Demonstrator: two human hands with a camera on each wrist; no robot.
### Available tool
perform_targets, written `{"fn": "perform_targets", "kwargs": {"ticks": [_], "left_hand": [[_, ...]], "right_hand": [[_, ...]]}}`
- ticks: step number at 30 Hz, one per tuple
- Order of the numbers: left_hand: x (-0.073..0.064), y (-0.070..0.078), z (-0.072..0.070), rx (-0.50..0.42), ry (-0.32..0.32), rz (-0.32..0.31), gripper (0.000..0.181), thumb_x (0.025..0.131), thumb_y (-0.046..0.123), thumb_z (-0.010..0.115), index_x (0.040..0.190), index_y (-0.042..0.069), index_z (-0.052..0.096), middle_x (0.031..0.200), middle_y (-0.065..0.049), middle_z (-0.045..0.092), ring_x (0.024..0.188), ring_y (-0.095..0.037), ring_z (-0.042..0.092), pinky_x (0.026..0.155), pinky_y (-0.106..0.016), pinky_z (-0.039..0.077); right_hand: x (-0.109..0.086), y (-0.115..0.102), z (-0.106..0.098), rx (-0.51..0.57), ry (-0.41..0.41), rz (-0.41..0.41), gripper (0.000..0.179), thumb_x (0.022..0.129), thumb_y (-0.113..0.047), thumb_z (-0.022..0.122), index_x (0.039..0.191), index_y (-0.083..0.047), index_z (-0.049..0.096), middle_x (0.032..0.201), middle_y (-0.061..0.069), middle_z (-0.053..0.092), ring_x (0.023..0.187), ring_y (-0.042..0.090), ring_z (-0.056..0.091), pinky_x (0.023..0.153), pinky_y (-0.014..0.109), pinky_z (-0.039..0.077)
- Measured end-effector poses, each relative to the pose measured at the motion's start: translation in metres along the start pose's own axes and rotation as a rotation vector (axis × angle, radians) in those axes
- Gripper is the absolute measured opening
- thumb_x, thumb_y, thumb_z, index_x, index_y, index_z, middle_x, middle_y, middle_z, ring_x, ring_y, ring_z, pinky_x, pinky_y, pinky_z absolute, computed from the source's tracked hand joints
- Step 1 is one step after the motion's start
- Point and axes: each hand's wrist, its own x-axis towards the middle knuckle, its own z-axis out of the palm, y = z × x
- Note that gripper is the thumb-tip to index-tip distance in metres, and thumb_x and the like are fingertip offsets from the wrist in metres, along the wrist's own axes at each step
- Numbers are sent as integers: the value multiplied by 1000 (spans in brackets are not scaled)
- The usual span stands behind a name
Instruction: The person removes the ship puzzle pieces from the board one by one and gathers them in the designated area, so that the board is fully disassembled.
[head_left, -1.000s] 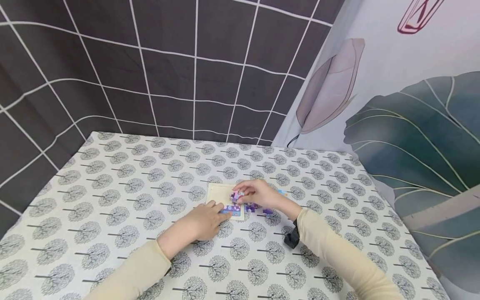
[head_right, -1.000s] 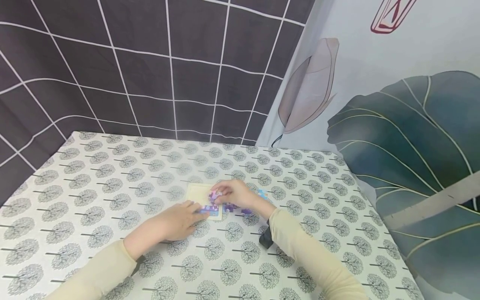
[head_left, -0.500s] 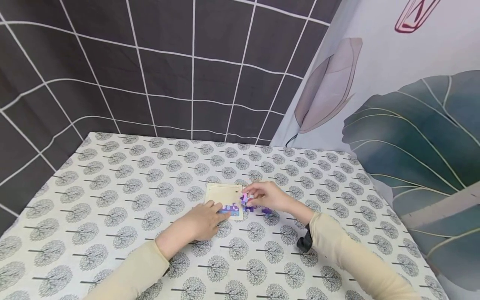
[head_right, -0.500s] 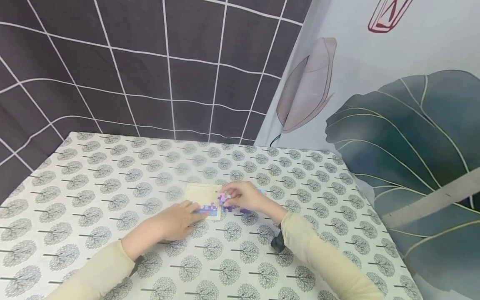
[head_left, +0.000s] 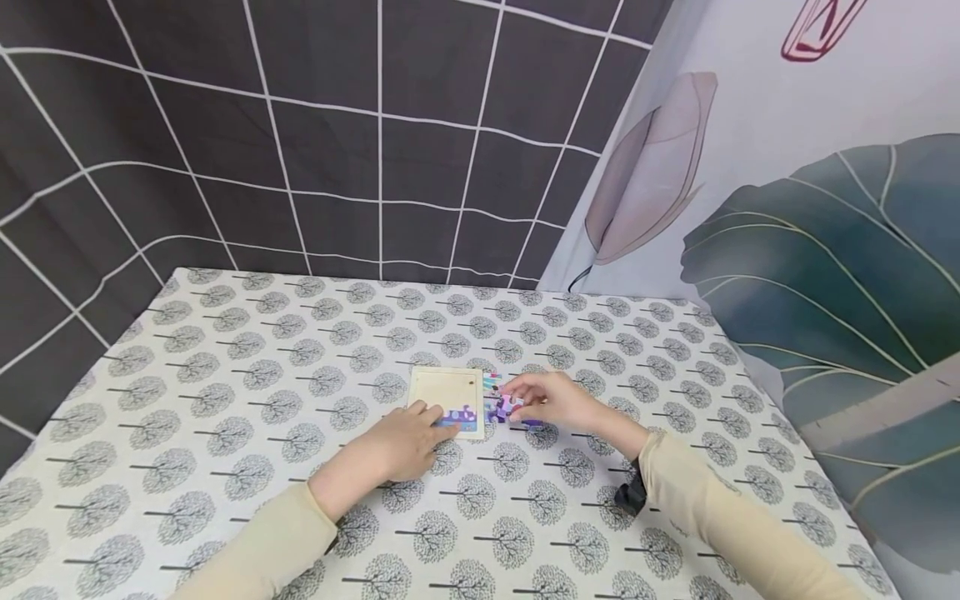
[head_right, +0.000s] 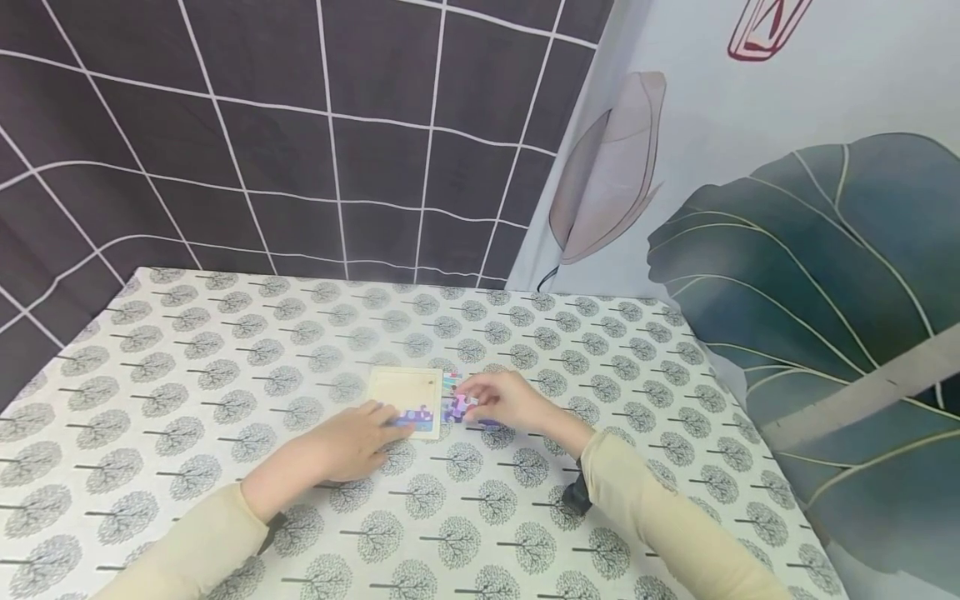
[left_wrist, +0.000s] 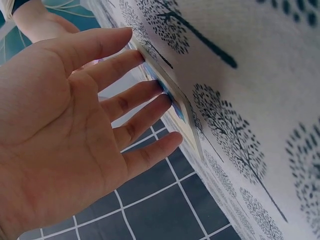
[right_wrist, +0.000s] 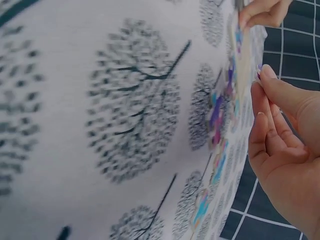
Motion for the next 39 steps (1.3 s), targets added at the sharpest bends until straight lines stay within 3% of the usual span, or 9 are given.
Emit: {"fn": "perform_targets", "kwargs": {"ticks": [15, 23, 39], "left_hand": [[-1, 1, -4, 2, -5, 6, 48, 92, 23, 56, 138, 17, 47, 128, -9, 50, 111, -24, 47, 95, -39, 47], [1, 1, -1, 24, 5, 14, 47, 92, 23, 56, 138, 17, 48, 126, -9, 51, 108, -23, 48, 93, -38, 48], [2, -1, 1, 10, 11, 19, 48, 91, 22, 56, 138, 17, 47, 127, -9, 50, 112, -24, 47, 96, -39, 46]], "right_hand": [[-15, 14, -4, -12, 40, 0, 36, 78, -10, 72, 112, -4, 63, 95, 7, 67, 85, 15, 65, 78, 21, 54], [-28, 23, -6, -5, 24, 0, 34, 78, -10, 71, 110, -1, 63, 92, 6, 67, 81, 10, 63, 73, 21, 54], [-54, 27, -16, -33, 45, 54, 37, 77, -9, 72, 112, -2, 63, 91, 4, 67, 80, 8, 64, 75, 21, 55]]}}
